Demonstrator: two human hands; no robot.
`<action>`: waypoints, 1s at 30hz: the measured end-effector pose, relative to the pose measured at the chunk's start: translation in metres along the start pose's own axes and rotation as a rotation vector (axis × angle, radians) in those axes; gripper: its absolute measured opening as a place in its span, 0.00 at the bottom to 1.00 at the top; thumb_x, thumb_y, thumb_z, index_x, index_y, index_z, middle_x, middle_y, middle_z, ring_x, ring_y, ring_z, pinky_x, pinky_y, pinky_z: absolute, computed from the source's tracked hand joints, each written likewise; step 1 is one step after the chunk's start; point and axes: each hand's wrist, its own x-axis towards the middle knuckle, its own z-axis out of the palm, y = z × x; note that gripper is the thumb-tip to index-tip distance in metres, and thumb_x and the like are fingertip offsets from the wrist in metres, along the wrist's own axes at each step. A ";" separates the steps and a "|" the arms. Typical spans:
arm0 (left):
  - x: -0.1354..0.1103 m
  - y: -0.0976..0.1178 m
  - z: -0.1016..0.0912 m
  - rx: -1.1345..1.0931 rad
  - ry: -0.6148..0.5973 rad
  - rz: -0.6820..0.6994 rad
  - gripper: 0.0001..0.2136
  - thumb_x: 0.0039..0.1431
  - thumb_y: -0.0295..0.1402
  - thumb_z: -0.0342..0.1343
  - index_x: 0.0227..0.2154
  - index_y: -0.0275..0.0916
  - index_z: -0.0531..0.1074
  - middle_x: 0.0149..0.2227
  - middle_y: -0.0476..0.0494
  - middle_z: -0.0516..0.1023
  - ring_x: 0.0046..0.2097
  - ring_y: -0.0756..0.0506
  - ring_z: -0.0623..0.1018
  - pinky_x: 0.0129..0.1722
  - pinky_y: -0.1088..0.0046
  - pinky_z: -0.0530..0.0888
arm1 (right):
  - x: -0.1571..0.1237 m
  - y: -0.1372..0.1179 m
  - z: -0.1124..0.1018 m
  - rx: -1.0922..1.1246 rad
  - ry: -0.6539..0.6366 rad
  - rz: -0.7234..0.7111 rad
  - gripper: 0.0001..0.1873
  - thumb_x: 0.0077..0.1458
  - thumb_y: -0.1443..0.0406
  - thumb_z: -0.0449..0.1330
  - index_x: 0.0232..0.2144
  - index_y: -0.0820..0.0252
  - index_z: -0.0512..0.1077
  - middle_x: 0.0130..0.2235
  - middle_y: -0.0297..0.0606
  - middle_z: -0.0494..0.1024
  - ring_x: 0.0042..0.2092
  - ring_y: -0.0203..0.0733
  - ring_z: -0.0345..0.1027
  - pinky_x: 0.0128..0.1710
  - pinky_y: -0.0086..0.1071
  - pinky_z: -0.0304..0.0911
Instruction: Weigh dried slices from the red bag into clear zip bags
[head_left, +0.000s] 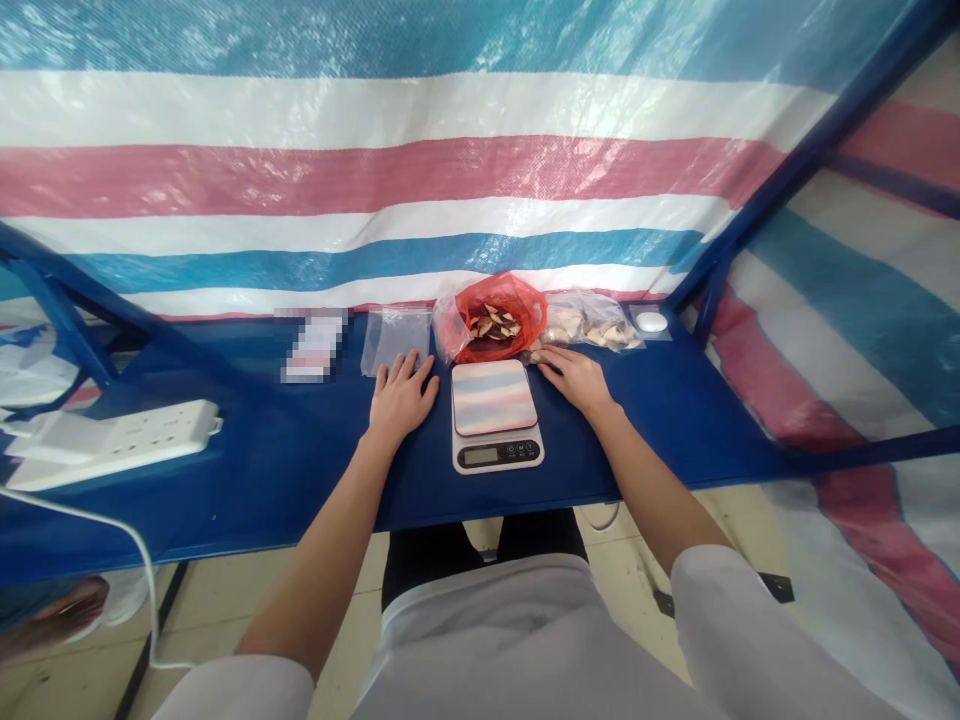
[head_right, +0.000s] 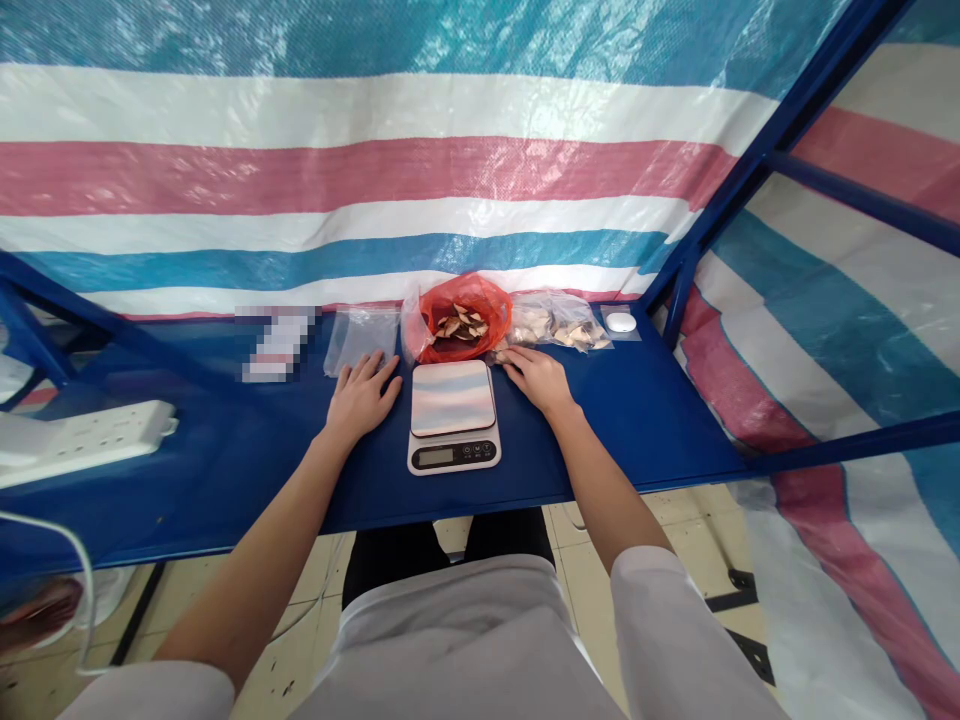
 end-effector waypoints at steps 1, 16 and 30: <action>0.000 0.000 0.000 -0.001 0.001 0.000 0.25 0.69 0.41 0.41 0.64 0.40 0.63 0.68 0.35 0.60 0.69 0.33 0.60 0.67 0.48 0.54 | 0.000 -0.001 -0.001 0.007 -0.007 0.014 0.15 0.65 0.59 0.55 0.48 0.50 0.79 0.53 0.37 0.80 0.50 0.46 0.77 0.48 0.35 0.72; 0.001 -0.009 0.002 -0.118 0.097 0.037 0.22 0.67 0.39 0.44 0.61 0.39 0.67 0.65 0.35 0.66 0.66 0.36 0.65 0.65 0.48 0.60 | 0.003 -0.007 -0.030 0.431 0.239 0.369 0.19 0.57 0.51 0.60 0.41 0.55 0.82 0.40 0.41 0.85 0.40 0.52 0.80 0.46 0.42 0.74; 0.001 0.037 -0.049 -0.697 0.281 0.168 0.16 0.64 0.42 0.49 0.45 0.39 0.76 0.51 0.36 0.78 0.55 0.38 0.75 0.57 0.60 0.71 | 0.034 -0.026 -0.092 1.099 0.422 0.543 0.20 0.44 0.51 0.71 0.36 0.57 0.81 0.36 0.38 0.84 0.38 0.49 0.78 0.33 0.44 0.79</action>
